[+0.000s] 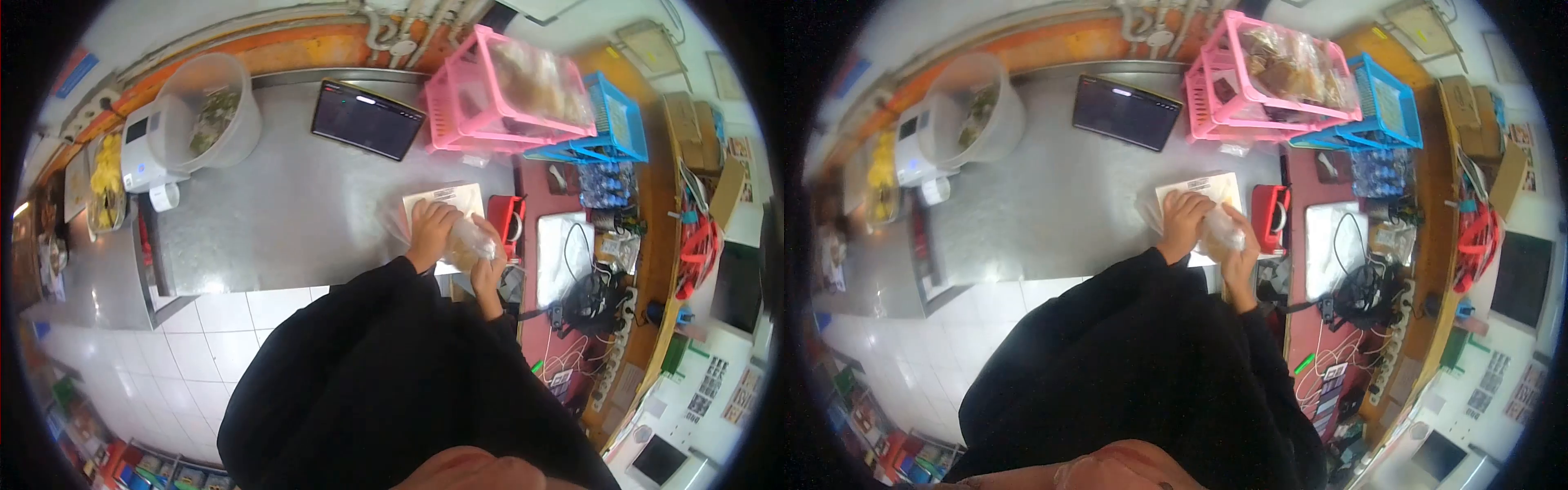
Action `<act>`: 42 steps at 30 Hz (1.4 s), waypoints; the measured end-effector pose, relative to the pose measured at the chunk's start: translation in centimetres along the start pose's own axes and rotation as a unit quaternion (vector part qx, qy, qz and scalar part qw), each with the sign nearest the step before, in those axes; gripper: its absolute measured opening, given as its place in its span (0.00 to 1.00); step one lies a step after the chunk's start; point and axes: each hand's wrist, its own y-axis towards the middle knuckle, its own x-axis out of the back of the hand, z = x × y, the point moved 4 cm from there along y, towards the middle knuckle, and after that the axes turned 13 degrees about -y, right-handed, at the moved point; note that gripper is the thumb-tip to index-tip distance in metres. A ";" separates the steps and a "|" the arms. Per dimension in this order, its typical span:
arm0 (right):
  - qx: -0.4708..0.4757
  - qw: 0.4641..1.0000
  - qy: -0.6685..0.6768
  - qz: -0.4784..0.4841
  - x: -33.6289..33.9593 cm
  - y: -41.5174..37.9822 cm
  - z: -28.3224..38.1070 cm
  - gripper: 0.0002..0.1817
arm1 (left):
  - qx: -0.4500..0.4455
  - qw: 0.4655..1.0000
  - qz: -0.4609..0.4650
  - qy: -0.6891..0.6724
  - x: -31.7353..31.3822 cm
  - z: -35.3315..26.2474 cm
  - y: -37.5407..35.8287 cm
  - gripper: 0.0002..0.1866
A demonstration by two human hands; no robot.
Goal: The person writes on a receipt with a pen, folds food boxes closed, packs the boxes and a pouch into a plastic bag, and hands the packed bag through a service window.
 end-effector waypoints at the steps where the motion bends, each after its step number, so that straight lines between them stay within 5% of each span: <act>1: 0.016 0.999 0.035 0.004 0.7 -0.7 0.8 0.36 | -0.019 1.000 -0.012 -0.021 1.5 -1.8 1.3 0.10; 3: 0.027 0.998 0.065 -0.001 2.5 -1.5 3.1 0.37 | -0.068 0.997 -0.021 -0.043 3.8 -5.1 3.2 0.09; 5: 0.149 0.989 -0.014 -0.017 5.1 -1.4 8.8 0.32 | -0.120 0.990 -0.028 -0.065 6.2 -8.9 5.0 0.09; 12: 0.348 0.933 -0.027 -0.082 11.9 -3.7 15.0 0.27 | -0.275 0.955 -0.052 -0.095 11.8 -20.8 8.7 0.08; 14: 0.427 0.891 0.089 -0.124 13.2 -4.0 17.1 0.27 | -0.304 0.945 -0.050 -0.114 11.9 -23.2 8.9 0.08; 19: 0.406 0.892 0.121 -0.158 16.9 -8.7 17.8 0.30 | -0.288 0.937 -0.074 -0.184 10.4 -28.7 7.4 0.09; 26: 0.380 0.889 0.148 -0.207 22.2 -18.0 18.0 0.29 | -0.349 0.917 0.018 -0.192 8.4 -35.4 0.8 0.04; 32: 0.340 0.893 0.087 -0.283 28.3 -30.9 17.6 0.28 | -0.372 0.877 0.127 -0.277 5.1 -43.0 -8.0 0.06; 35: 0.140 0.948 0.052 -0.281 31.4 -39.4 17.6 0.25 | -0.389 0.811 0.229 -0.372 0.5 -46.8 -14.7 0.14; 37: 0.051 0.935 0.024 -0.350 33.1 -45.5 17.6 0.25 | -0.291 0.763 0.296 -0.495 -3.7 -48.5 -20.4 0.22; 38: -0.033 0.924 0.033 -0.381 33.8 -48.4 17.2 0.26 | -0.305 0.735 0.314 -0.517 -5.4 -49.7 -23.7 0.22; 40: -0.085 0.876 0.021 -0.474 35.1 -54.2 17.3 0.19 | -0.086 0.642 0.519 -0.557 -9.5 -51.9 -30.1 0.28; 42: -0.246 0.808 0.120 -0.523 35.5 -60.1 14.8 0.14 | -0.142 0.625 0.588 -0.494 -10.5 -55.2 -32.9 0.32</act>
